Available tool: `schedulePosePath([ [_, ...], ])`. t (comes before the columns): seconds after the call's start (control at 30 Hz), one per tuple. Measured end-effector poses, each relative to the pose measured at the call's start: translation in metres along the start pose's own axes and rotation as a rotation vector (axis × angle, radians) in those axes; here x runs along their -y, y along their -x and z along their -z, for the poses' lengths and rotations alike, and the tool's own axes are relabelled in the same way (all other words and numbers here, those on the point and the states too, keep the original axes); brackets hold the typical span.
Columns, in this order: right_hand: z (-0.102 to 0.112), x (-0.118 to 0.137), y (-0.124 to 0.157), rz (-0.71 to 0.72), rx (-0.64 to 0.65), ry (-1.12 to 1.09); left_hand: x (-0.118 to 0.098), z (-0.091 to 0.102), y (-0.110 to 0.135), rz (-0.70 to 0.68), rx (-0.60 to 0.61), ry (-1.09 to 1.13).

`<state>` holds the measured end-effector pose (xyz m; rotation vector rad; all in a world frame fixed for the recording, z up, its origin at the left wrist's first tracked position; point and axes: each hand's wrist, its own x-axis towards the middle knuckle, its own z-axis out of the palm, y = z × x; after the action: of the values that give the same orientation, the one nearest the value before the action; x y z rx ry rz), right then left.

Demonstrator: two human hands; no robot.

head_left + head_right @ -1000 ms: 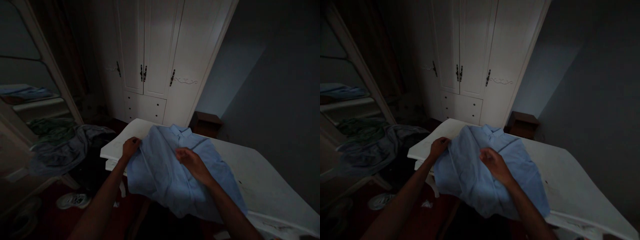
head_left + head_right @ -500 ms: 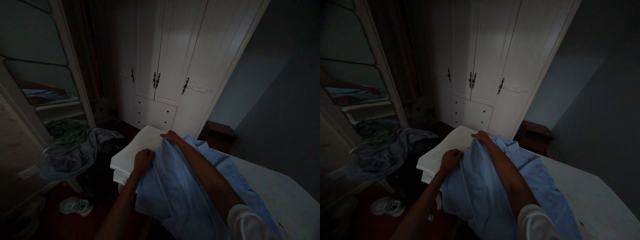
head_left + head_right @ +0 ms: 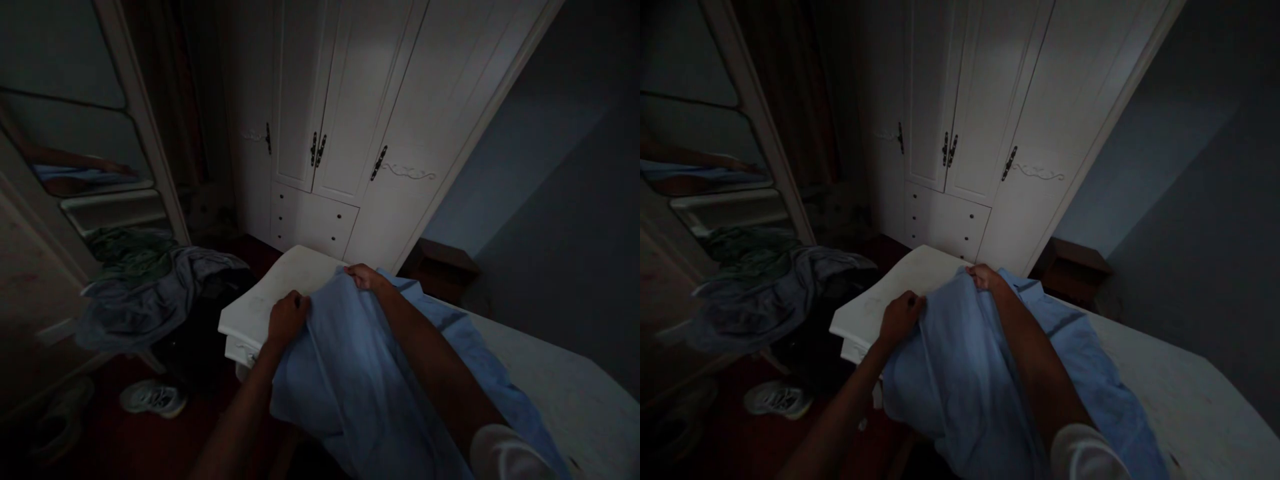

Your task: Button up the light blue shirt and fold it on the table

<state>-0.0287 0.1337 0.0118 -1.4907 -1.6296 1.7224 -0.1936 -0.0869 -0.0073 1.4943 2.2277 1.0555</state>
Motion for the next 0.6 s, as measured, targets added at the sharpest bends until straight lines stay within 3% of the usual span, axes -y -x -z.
schedulePosePath([
  [0.13,-0.006,0.01,-0.001,-0.03,0.046,-0.042,-0.002,0.001,0.0,0.007,-0.031,0.031],
  [0.3,-0.018,0.021,0.0,-0.044,0.042,0.0,-0.001,0.003,0.0,-0.023,0.033,0.063],
  [0.47,-0.022,0.011,0.003,0.076,-0.04,0.001,-0.001,0.002,-0.001,0.003,-0.017,0.083],
  [0.6,-0.023,0.003,0.005,0.192,-0.113,0.014,-0.001,0.005,-0.002,0.023,0.036,0.152],
])
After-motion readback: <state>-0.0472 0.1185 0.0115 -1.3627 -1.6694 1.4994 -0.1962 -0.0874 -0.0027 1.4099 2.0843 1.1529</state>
